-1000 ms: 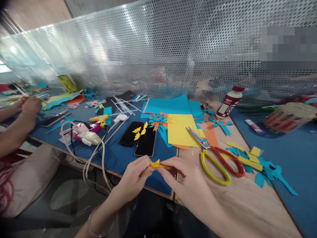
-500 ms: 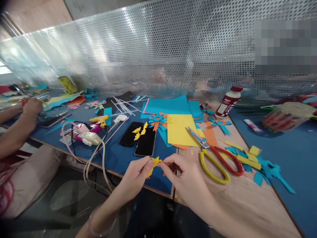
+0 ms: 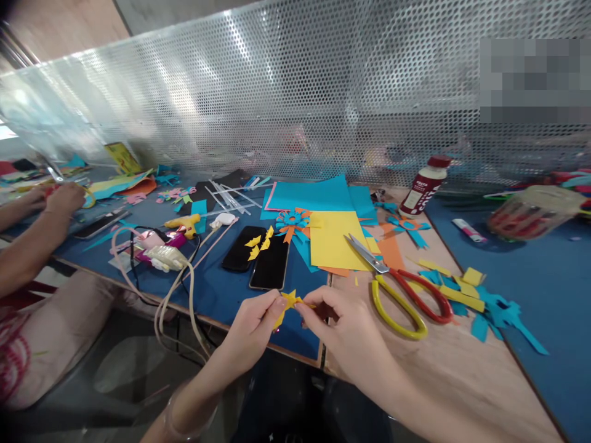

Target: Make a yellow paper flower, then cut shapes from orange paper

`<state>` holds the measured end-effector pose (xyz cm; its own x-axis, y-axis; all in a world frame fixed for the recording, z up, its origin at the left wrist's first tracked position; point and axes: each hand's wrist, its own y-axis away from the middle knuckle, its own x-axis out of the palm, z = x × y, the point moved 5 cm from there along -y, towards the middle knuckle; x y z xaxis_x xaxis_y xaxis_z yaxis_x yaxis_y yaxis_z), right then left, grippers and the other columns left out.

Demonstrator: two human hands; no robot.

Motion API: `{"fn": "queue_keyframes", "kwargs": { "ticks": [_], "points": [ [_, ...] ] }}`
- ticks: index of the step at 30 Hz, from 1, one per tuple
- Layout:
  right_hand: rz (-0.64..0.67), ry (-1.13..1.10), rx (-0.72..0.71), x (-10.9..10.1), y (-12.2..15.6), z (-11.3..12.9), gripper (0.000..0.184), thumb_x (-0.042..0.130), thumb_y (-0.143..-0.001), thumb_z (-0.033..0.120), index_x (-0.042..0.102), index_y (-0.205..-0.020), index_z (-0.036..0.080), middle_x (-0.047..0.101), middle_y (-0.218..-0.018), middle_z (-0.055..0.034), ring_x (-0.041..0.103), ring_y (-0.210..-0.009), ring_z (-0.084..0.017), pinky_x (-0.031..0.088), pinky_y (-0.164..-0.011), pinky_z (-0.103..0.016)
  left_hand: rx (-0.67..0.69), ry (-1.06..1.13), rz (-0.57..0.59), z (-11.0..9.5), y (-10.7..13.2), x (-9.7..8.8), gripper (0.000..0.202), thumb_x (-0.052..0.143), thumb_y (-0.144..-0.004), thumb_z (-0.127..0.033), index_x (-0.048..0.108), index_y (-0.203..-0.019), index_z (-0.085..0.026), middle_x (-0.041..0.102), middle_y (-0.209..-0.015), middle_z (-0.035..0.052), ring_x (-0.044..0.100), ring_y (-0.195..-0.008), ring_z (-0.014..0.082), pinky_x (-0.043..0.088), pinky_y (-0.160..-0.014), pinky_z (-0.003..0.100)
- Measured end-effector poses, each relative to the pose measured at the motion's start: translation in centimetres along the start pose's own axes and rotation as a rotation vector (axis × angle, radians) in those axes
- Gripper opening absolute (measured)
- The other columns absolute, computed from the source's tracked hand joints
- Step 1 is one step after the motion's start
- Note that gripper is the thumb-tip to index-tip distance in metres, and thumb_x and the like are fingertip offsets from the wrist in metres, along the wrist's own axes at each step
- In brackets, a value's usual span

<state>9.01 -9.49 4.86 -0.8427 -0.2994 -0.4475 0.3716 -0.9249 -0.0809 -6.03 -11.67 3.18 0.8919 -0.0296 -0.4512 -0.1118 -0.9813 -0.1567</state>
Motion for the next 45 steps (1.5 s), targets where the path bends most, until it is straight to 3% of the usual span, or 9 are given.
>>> {"fn": "queue_keyframes", "kwargs": {
  "ticks": [12, 15, 18, 23, 35, 45],
  "points": [
    [0.005, -0.12, 0.029, 0.5, -0.2, -0.6, 0.019, 0.059, -0.086, 0.04, 0.062, -0.082, 0.022, 0.065, -0.07, 0.0005, 0.063, -0.068, -0.016, 0.05, -0.066, -0.028, 0.083, -0.067, -0.038, 0.0, 0.0, -0.2, 0.037, 0.036, -0.096, -0.033, 0.033, -0.063, -0.018, 0.039, -0.059, -0.0034, 0.035, -0.055, 0.0088, 0.027, -0.053, 0.022],
    [-0.007, -0.217, 0.007, 0.7, -0.3, -0.6, 0.02, 0.066, -0.081, 0.039, 0.062, -0.09, 0.022, 0.067, -0.083, -0.0016, 0.064, -0.08, -0.018, 0.053, -0.072, -0.029, 0.132, -0.096, -0.048, -0.1, 0.1, -0.3, 0.036, 0.036, -0.096, -0.032, 0.036, -0.063, -0.018, 0.041, -0.061, -0.0025, 0.038, -0.057, 0.0093, 0.028, -0.055, 0.022],
    [0.069, -0.292, -0.008, 1.1, -0.4, -0.4, 0.029, 0.07, -0.077, 0.037, 0.061, -0.101, 0.024, 0.066, -0.098, -0.0036, 0.063, -0.094, -0.019, 0.053, -0.081, -0.03, 0.201, -0.138, -0.052, -0.3, 0.3, -0.4, 0.036, 0.036, -0.097, -0.031, 0.038, -0.063, -0.018, 0.043, -0.062, -0.0014, 0.041, -0.059, 0.0101, 0.03, -0.056, 0.023],
    [0.07, -0.272, -0.073, 0.9, -0.5, 0.5, 0.015, 0.067, -0.079, 0.036, 0.062, -0.082, 0.022, 0.063, -0.085, -0.0021, 0.06, -0.084, -0.018, 0.051, -0.074, -0.028, 0.276, -0.171, -0.051, -0.7, 0.5, -0.4, 0.035, 0.037, -0.096, -0.029, 0.037, -0.063, -0.018, 0.045, -0.063, -0.0004, 0.042, -0.06, 0.0109, 0.029, -0.057, 0.024],
    [0.079, -0.192, -0.089, 0.9, -0.2, 0.6, 0.021, 0.063, -0.083, 0.035, 0.062, -0.07, 0.02, 0.057, -0.076, -0.0002, 0.055, -0.075, -0.016, 0.043, -0.068, -0.028, 0.157, -0.097, 0.011, -0.6, 0.3, 0.0, 0.039, 0.037, -0.096, -0.032, 0.035, -0.061, -0.017, 0.044, -0.059, -0.0016, 0.039, -0.056, 0.0095, 0.028, -0.054, 0.023],
    [0.029, -0.322, 0.088, 0.6, -0.2, -0.5, 0.024, 0.067, -0.078, 0.039, 0.061, -0.066, 0.019, 0.052, -0.065, 0.0031, 0.047, -0.062, -0.012, 0.039, -0.058, -0.024, 0.056, -0.017, 0.123, -0.9, 0.6, 0.3, 0.032, 0.036, -0.096, -0.036, 0.043, -0.071, -0.017, 0.046, -0.065, -0.0023, 0.041, -0.06, 0.0102, 0.029, -0.057, 0.024]
  ]
}}
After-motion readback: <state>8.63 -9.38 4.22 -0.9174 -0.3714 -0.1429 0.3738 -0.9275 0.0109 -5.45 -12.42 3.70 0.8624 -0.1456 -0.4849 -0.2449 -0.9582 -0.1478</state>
